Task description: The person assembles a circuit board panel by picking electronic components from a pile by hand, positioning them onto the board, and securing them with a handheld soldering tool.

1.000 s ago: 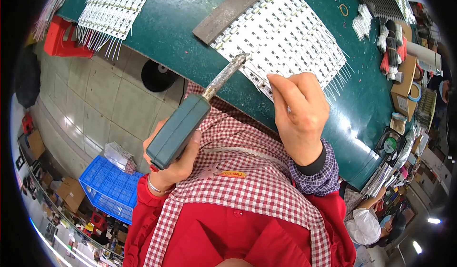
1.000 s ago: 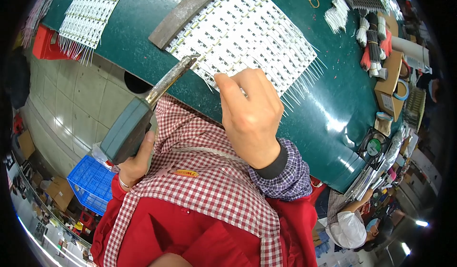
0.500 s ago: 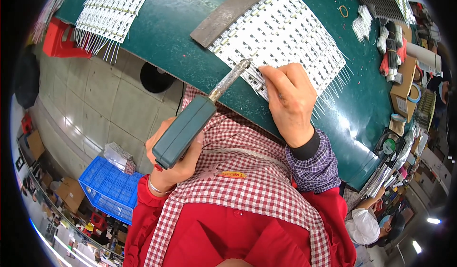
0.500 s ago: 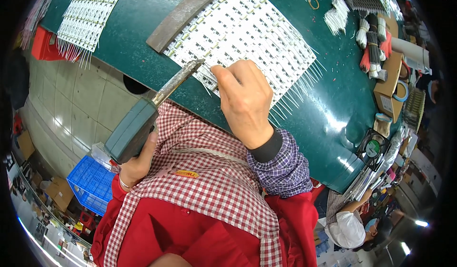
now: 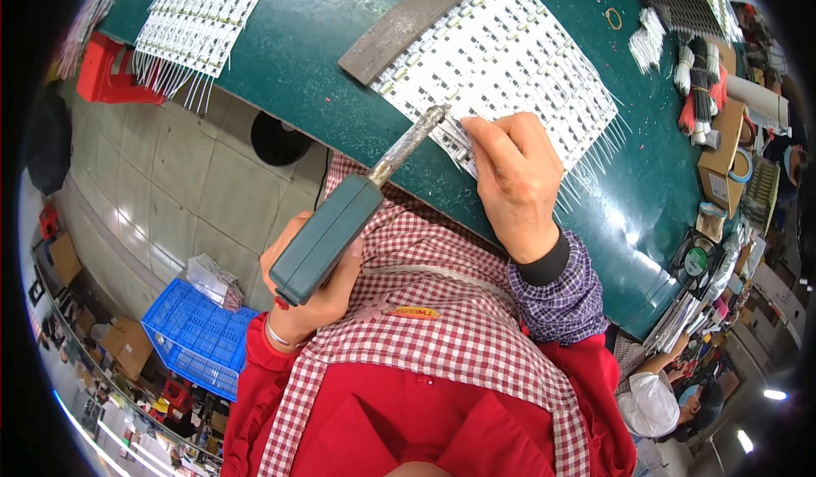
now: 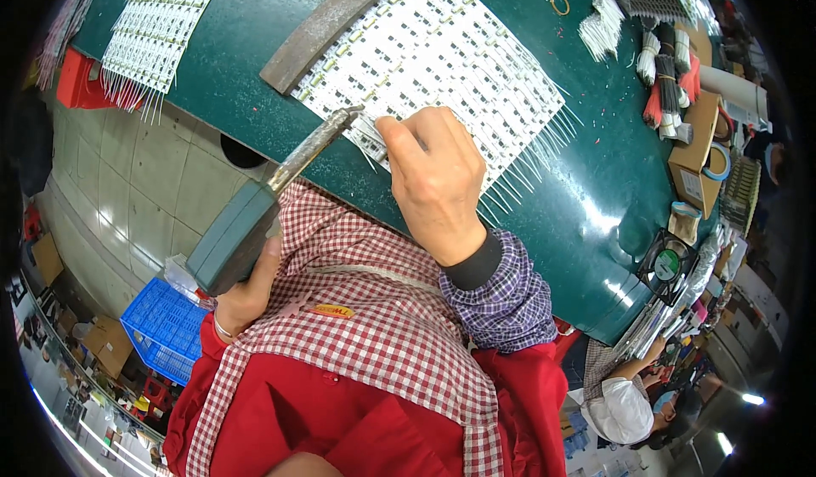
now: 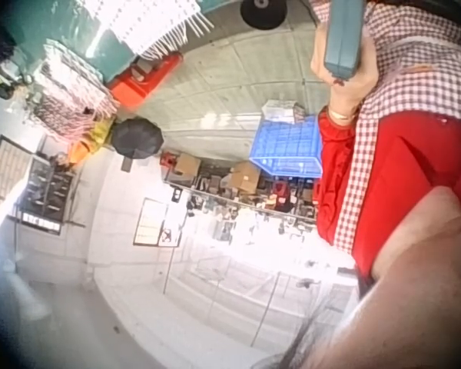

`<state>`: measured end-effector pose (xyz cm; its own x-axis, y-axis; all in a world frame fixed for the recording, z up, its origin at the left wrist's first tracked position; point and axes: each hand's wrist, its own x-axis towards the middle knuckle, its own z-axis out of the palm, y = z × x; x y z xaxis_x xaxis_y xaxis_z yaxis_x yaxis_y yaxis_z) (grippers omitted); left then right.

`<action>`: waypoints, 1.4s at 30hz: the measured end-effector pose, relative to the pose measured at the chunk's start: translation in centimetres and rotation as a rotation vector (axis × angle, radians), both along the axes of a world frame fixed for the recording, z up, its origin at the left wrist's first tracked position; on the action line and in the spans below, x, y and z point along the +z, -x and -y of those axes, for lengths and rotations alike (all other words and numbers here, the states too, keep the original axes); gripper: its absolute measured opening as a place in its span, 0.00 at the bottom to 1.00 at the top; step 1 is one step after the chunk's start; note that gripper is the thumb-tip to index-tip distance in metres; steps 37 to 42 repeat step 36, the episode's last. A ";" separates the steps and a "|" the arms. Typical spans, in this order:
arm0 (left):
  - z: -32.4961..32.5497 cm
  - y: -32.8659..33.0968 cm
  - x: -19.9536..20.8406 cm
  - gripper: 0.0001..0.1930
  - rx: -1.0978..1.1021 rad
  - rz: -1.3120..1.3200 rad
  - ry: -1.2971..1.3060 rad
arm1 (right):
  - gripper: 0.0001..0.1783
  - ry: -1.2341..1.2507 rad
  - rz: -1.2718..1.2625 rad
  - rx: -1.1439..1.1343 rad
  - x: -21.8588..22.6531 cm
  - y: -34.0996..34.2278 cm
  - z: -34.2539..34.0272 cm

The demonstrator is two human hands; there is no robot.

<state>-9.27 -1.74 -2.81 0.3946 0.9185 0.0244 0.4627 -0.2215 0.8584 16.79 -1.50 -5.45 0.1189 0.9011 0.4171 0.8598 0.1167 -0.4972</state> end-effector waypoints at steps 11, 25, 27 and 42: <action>0.0 0.5 0.1 0.13 0.028 -0.001 0.008 | 0.14 0.035 -0.004 0.000 2.5 -0.3 0.5; -0.8 -0.9 0.1 0.11 0.002 0.034 0.031 | 0.14 0.012 -0.065 -0.035 0.6 0.0 -0.4; -0.9 -0.9 0.1 0.11 -0.001 0.031 0.020 | 0.14 0.003 -0.054 -0.033 0.4 0.1 -0.4; -1.0 -1.1 0.1 0.12 -0.017 0.004 0.015 | 0.14 -0.006 -0.012 -0.037 0.3 0.3 -0.4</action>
